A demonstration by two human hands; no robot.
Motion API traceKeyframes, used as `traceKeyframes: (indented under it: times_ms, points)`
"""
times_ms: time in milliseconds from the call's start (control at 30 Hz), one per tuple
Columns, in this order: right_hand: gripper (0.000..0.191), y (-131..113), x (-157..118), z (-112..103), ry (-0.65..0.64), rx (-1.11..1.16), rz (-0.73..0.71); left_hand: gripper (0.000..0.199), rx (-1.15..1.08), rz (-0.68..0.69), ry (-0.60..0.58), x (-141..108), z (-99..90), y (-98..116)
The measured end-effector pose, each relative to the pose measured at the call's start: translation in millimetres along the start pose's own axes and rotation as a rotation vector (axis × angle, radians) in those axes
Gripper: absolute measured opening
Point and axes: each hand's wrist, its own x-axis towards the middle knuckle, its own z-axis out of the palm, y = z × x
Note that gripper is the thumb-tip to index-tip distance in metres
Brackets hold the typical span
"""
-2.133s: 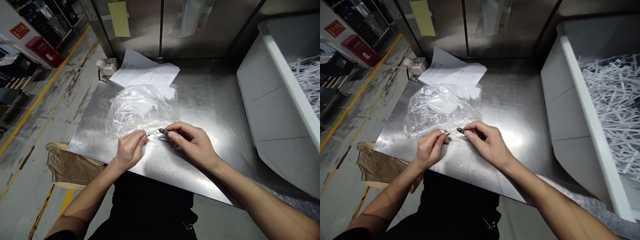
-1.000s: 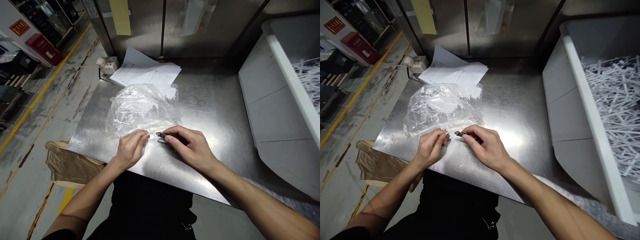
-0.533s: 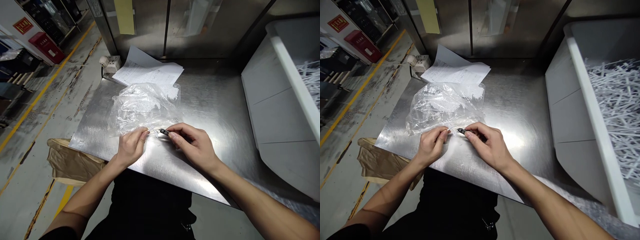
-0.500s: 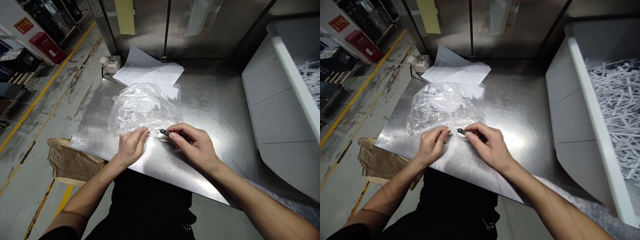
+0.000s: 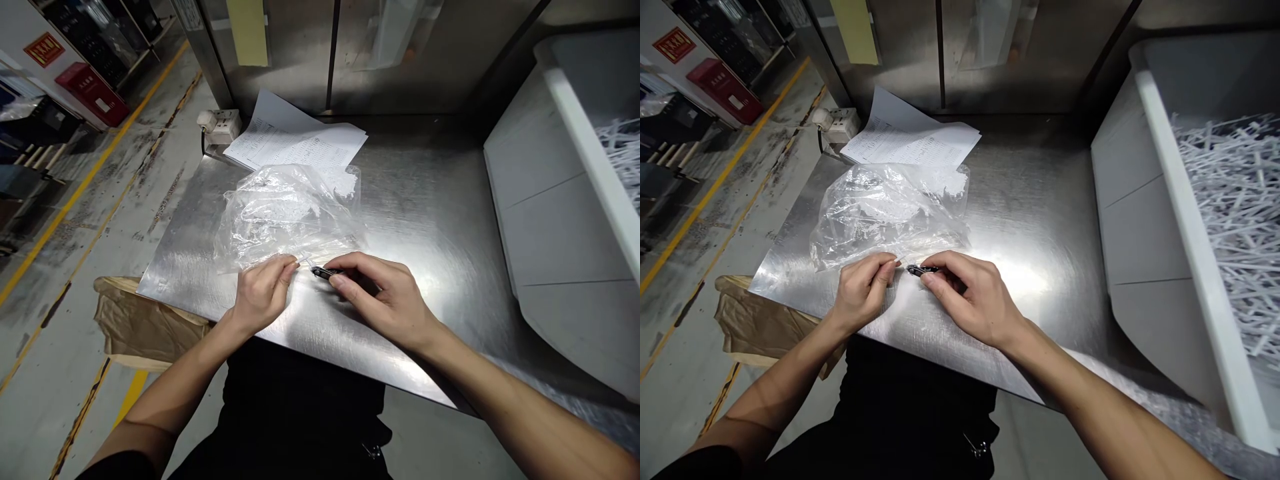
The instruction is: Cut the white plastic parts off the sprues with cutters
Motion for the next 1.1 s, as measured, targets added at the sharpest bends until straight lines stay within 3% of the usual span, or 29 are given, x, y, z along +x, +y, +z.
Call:
traceKeyframes:
  times_ms: [200,500,700,967,1100]
  points:
    - [0.011,2.3,0.5,2.6,0.019,0.006,-0.007,0.018,0.01,0.005,-0.005,-0.5,-0.3,-0.4]
    - [0.018,2.3,3.0,11.3,0.058,0.153,0.176,0.021,0.037,-0.106,-0.021,-2.7,2.0,0.2]
    - [0.023,2.6,5.2,8.6,0.067,0.158,0.216,0.02,-0.011,-0.121,-0.037,-1.7,1.2,-1.0]
    - [0.032,10.2,0.7,-3.4,0.156,-0.031,0.198,0.025,-0.032,0.059,0.081,-4.0,12.1,-2.7]
    - [0.04,16.0,-4.0,-3.9,0.138,-0.178,0.242,0.025,0.09,0.249,0.208,-16.4,7.9,-2.4]
